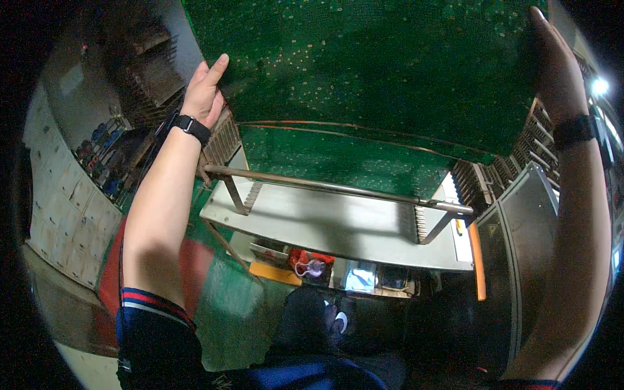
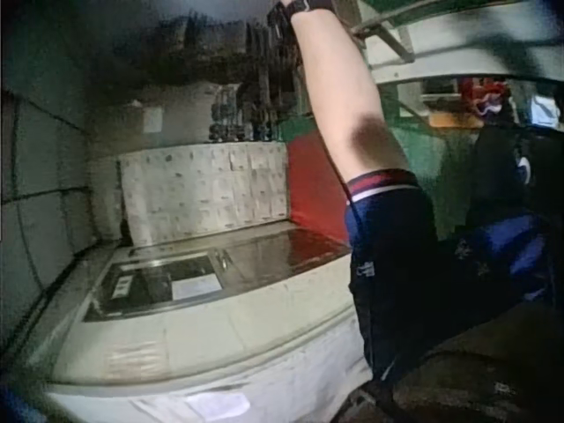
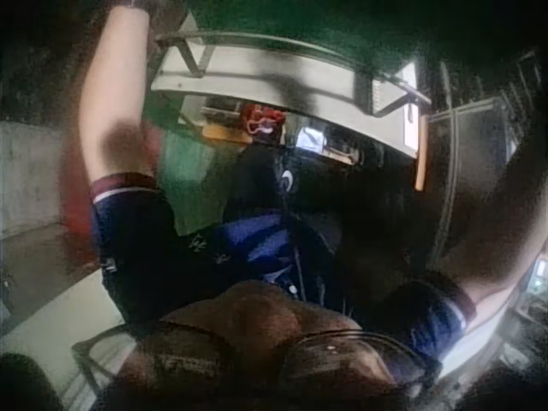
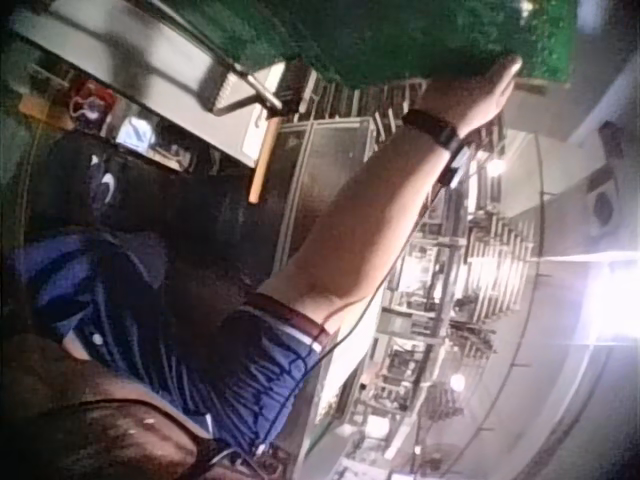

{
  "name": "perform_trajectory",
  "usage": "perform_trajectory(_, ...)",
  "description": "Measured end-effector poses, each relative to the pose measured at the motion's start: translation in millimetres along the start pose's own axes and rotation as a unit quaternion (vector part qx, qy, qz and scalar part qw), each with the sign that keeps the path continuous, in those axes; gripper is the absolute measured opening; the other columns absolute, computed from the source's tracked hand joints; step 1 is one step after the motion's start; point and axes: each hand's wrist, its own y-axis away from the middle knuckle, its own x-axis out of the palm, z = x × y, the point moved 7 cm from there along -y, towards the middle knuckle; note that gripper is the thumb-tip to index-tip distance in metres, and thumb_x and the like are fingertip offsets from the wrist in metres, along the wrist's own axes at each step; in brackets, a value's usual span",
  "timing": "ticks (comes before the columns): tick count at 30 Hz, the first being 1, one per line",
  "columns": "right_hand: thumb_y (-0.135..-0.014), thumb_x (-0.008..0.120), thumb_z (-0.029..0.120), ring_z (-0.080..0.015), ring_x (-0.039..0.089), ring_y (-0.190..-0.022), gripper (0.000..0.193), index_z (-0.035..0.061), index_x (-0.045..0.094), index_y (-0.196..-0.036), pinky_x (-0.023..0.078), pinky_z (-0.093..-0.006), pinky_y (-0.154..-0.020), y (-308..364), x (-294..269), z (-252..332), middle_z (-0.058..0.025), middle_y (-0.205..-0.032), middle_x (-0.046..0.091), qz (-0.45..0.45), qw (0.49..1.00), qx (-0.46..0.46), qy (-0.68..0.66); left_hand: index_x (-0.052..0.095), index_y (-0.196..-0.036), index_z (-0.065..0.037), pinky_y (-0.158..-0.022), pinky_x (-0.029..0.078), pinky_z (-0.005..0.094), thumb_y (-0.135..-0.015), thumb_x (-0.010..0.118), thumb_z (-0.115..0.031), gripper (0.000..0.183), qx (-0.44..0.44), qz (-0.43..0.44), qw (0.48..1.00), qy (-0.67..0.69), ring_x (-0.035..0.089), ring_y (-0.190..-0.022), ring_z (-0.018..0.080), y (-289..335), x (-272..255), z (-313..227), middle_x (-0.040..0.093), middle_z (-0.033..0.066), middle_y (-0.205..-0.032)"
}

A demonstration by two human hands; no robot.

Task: Manually picking up large printed circuit boards (PCBs) and placing them into a vertical slotted drying or storage rack.

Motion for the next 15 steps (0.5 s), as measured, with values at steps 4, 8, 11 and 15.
perform_trajectory(4,-0.096,0.059,0.034,-0.0178,0.058,-0.109,0.044,0.0058,0.056,-0.129,0.045,-0.0317,-0.095,-6,1,-17,-0.005,-0.12,0.062,-0.023,0.999,0.033,-0.022,0.046,-0.125,-0.002,-0.1,0.041,0.0351,-0.091,0.068,-0.026,0.048,-0.004,-0.037,0.998,-0.043,0.054,-0.112,0.0179,-1,-2,3,0.057,0.009,-0.122)
perform_trajectory(8,-0.093,0.061,0.037,-0.0203,0.06,-0.1,0.044,0.0053,0.059,-0.124,0.047,-0.034,-0.089,-5,4,-26,-0.0061,-0.113,0.064,-0.099,0.995,0.003,0.013,0.047,-0.122,-0.003,-0.101,0.04,0.0358,-0.09,0.07,-0.029,0.046,-0.037,-0.089,0.988,-0.121,0.053,-0.114,0.0187,-14,-17,23,0.058,0.0087,-0.12)
perform_trajectory(11,-0.091,0.062,0.034,-0.0205,0.059,-0.089,0.033,0.0066,0.063,-0.109,0.047,-0.0369,-0.079,0,36,-43,-0.0069,-0.099,0.065,-0.074,0.996,-0.034,-0.028,0.047,-0.125,-0.002,-0.105,0.037,0.0397,-0.087,0.072,-0.036,0.056,-0.055,-0.012,0.996,-0.075,0.051,-0.119,0.0217,-5,-21,20,0.058,0.0109,-0.12)
perform_trajectory(15,-0.091,0.062,0.033,-0.019,0.059,-0.084,0.032,0.0053,0.062,-0.107,0.047,-0.0352,-0.075,-14,21,-53,-0.0058,-0.094,0.064,-0.104,0.993,-0.053,-0.032,0.026,-0.146,0.001,-0.112,0.027,0.0348,-0.09,0.069,-0.035,0.08,-0.04,-0.114,0.983,-0.142,0.038,-0.133,0.0175,-13,-42,18,0.038,0.0093,-0.146)
